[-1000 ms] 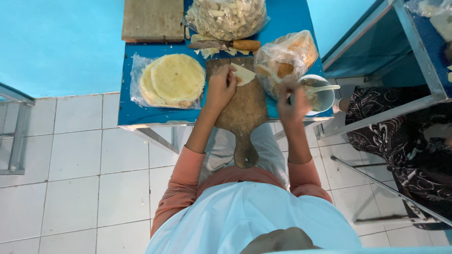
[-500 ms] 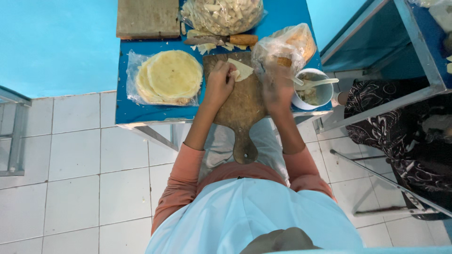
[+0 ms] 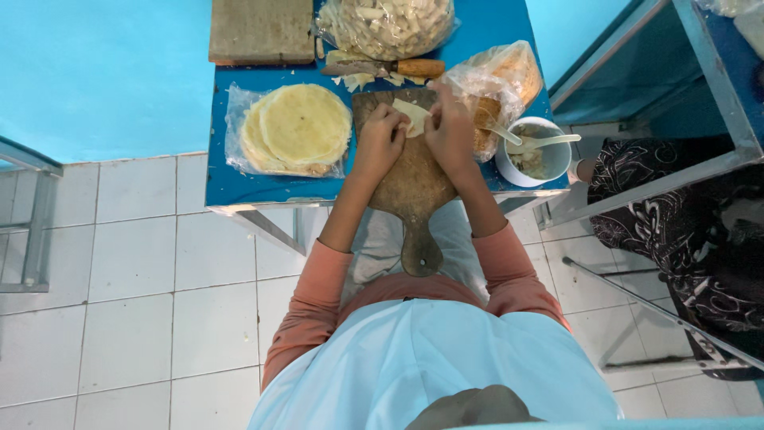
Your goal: The person places cheese slices on a round flatbread on a wooden cutting board, scoops filling from a bowl with a spoon onto the bread, and folds the flatbread over the filling, pressing it closed by hand.
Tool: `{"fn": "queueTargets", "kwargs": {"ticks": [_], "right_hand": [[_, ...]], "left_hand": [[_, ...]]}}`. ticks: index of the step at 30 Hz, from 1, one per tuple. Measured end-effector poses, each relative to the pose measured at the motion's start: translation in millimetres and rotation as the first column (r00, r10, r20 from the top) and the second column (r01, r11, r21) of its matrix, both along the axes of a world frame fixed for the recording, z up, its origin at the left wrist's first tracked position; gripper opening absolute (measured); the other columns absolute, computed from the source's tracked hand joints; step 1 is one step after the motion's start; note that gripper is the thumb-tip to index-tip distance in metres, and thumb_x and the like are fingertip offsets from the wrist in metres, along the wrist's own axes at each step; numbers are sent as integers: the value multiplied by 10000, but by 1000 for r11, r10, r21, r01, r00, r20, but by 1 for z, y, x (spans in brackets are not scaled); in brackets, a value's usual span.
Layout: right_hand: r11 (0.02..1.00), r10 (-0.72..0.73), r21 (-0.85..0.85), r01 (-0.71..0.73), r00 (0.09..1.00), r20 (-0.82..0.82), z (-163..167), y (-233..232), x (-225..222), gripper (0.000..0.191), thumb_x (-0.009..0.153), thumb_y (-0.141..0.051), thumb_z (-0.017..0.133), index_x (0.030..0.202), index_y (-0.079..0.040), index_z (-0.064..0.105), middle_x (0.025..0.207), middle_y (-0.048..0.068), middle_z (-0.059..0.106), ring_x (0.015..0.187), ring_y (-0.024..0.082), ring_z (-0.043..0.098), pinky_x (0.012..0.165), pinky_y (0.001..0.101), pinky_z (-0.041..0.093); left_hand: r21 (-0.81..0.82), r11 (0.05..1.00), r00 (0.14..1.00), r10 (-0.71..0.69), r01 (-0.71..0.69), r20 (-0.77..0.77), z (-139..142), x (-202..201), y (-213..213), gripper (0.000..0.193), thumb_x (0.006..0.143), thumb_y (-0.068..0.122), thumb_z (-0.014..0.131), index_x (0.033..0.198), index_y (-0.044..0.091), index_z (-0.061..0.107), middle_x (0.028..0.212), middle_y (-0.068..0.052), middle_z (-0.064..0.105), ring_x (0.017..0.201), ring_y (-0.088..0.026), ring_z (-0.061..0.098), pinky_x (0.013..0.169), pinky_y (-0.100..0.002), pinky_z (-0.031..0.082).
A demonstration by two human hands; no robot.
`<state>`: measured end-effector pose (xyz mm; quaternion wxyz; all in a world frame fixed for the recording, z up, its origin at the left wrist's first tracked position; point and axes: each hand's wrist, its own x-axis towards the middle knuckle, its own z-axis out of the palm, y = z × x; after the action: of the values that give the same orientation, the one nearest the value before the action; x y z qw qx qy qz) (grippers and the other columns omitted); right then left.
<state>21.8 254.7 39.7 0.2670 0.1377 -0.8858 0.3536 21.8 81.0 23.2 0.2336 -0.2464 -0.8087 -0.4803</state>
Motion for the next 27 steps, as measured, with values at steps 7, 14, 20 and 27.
{"fn": "queueTargets", "kwargs": {"ticks": [7, 14, 20, 27], "right_hand": [[977, 184, -99, -190, 981, -61, 2, -5, 7, 602, 890, 68, 722, 1427, -101, 507, 981, 114, 704, 889, 258, 724, 769, 380, 577], [955, 297, -7, -297, 955, 3, 3, -4, 10, 654, 900, 85, 702, 1480, -98, 461, 1035, 129, 723, 1001, 317, 718, 859, 407, 556], [944, 323, 54, -326, 945, 57, 12, 26, 11, 709, 824, 50, 741, 1462, -98, 469, 1121, 135, 752, 1065, 359, 691, 885, 430, 548], [914, 374, 168, -370, 927, 3, 10, 35, 3, 635, 891, 20, 731, 1473, -137, 530, 1078, 167, 715, 993, 350, 701, 845, 430, 553]], "left_hand": [[35, 999, 997, -8, 5, 75, 10, 1, 2, 299, 809, -64, 691, 1089, 1, 608, 966, -170, 616, 851, -340, 656, 754, -430, 535], [11, 1000, 1000, -5, 5, 27, 8, -1, 3, 258, 797, -76, 686, 1040, -6, 630, 967, -175, 615, 830, -341, 652, 740, -432, 531], [13, 1000, 1000, -5, 5, 7, 1, -5, 4, 116, 821, -44, 696, 923, 0, 662, 964, -168, 619, 851, -350, 665, 747, -429, 539], [-56, 998, 1000, -1, 2, 13, 6, -1, 11, 186, 783, 22, 748, 945, -13, 663, 983, -180, 609, 878, -369, 646, 762, -434, 523]]}}
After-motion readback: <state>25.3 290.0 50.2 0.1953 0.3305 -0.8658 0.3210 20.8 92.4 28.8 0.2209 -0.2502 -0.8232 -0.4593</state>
